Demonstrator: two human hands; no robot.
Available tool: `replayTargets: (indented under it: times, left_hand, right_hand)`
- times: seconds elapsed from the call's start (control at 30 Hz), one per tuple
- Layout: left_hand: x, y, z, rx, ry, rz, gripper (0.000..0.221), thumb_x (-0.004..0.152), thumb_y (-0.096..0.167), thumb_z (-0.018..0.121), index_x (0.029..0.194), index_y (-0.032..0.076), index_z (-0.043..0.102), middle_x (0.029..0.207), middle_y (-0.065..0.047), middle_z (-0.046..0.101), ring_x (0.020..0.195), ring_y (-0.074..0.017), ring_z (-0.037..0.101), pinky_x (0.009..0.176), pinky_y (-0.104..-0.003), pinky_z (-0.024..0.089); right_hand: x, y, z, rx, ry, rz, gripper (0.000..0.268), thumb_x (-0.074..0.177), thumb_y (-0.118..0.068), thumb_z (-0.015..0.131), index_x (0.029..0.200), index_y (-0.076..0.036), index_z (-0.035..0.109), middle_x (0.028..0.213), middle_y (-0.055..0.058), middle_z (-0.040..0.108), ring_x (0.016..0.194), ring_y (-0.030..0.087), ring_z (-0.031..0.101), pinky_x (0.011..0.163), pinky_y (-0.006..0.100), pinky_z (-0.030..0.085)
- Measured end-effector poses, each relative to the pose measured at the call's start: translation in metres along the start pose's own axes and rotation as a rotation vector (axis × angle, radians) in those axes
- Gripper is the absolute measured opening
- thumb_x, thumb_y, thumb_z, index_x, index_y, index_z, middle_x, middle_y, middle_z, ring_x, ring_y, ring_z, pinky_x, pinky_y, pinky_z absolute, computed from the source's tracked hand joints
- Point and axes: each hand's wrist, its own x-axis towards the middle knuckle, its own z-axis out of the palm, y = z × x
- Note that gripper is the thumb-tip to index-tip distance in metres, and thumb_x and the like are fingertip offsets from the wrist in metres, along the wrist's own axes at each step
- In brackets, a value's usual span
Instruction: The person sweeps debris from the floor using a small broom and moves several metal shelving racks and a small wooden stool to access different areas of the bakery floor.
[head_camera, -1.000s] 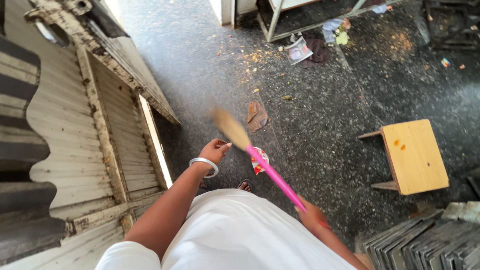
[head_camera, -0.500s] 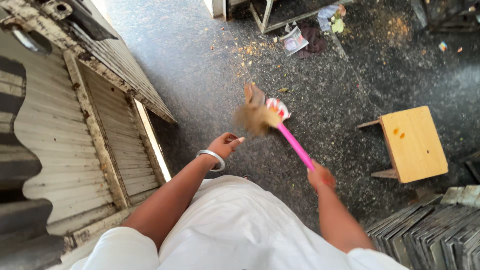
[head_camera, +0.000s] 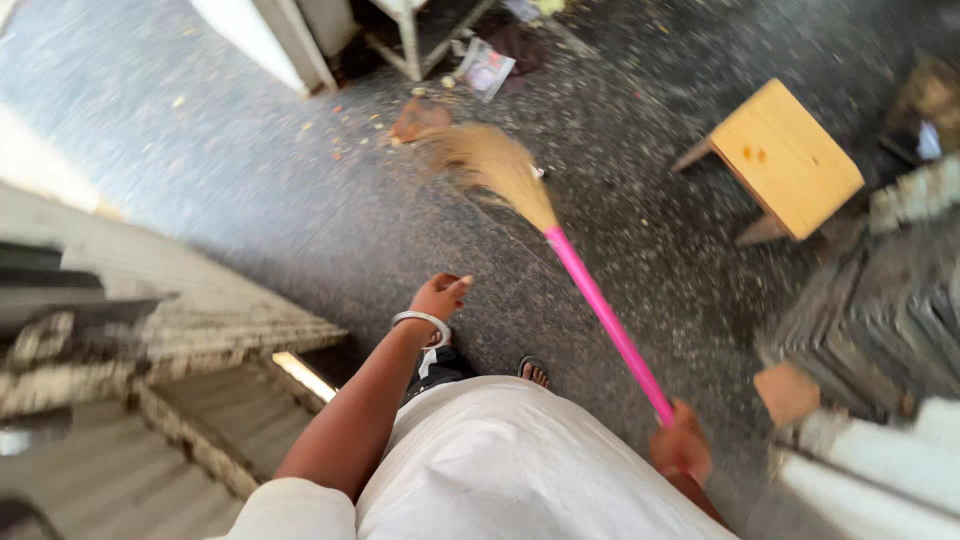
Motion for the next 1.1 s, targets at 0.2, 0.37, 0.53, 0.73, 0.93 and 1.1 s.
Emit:
replayTargets:
  times: [0.2,0.37,0.53,0.73,0.93,1.1]
  left_hand:
    - [0.066,-0.018,-0.019,0.074,-0.156,-0.005,0.044,0.093,0.039,0.073,0.107,-0.003,0.069,0.092,-0.012,0.072,0.078,-0.0199,0.068,0.074,-0.033,0.057]
    - [0.081,0.000,0.012,0.234,-0.282,0.013,0.039,0.094,0.036,0.072,0.107,-0.001,0.068,0.087,-0.010,0.072,0.074,-0.0188,0.068,0.070,-0.033,0.056]
    - [0.063,0.013,0.055,0.348,-0.462,0.050,0.036,0.092,0.033,0.073,0.107,0.001,0.069,0.088,-0.008,0.074,0.075,-0.0161,0.068,0.071,-0.032,0.055]
    - [0.024,0.010,0.090,0.532,-0.600,0.091,0.041,0.093,0.040,0.071,0.111,0.004,0.067,0.092,-0.006,0.073,0.080,-0.0148,0.069,0.078,-0.031,0.056]
    - [0.018,-0.003,0.088,0.494,-0.674,0.089,0.043,0.090,0.041,0.072,0.113,0.006,0.066,0.096,-0.006,0.073,0.079,-0.0161,0.070,0.078,-0.032,0.058]
    - [0.033,0.001,0.084,0.369,-0.627,0.048,0.041,0.092,0.039,0.071,0.111,0.003,0.068,0.097,-0.011,0.074,0.080,-0.0180,0.070,0.077,-0.032,0.056]
  right_hand:
    - [-0.138,-0.019,0.008,0.017,-0.503,0.756,0.035,0.093,-0.029,0.064,0.125,-0.016,0.062,0.106,0.014,0.068,0.093,0.033,0.064,0.077,0.047,0.052]
    - [-0.160,-0.049,0.030,0.200,-0.553,0.926,0.029,0.092,-0.025,0.065,0.119,-0.014,0.064,0.097,0.013,0.066,0.083,0.028,0.063,0.070,0.044,0.052]
    - [-0.121,-0.057,0.053,0.310,-0.672,0.933,0.024,0.091,-0.021,0.067,0.113,-0.011,0.066,0.087,0.012,0.065,0.074,0.023,0.061,0.062,0.041,0.051]
    - [-0.062,-0.080,0.090,0.340,-0.933,0.872,0.017,0.090,-0.016,0.069,0.106,-0.009,0.069,0.076,0.010,0.063,0.062,0.018,0.059,0.054,0.037,0.050]
    - [-0.018,-0.104,0.092,0.335,-0.757,0.563,0.039,0.078,-0.019,0.079,0.114,-0.008,0.068,0.088,0.009,0.074,0.069,0.018,0.069,0.059,0.037,0.057]
    - [-0.022,-0.068,0.062,0.524,-0.654,0.594,0.049,0.074,-0.015,0.071,0.123,-0.018,0.073,0.092,0.010,0.074,0.068,0.026,0.065,0.060,0.043,0.057]
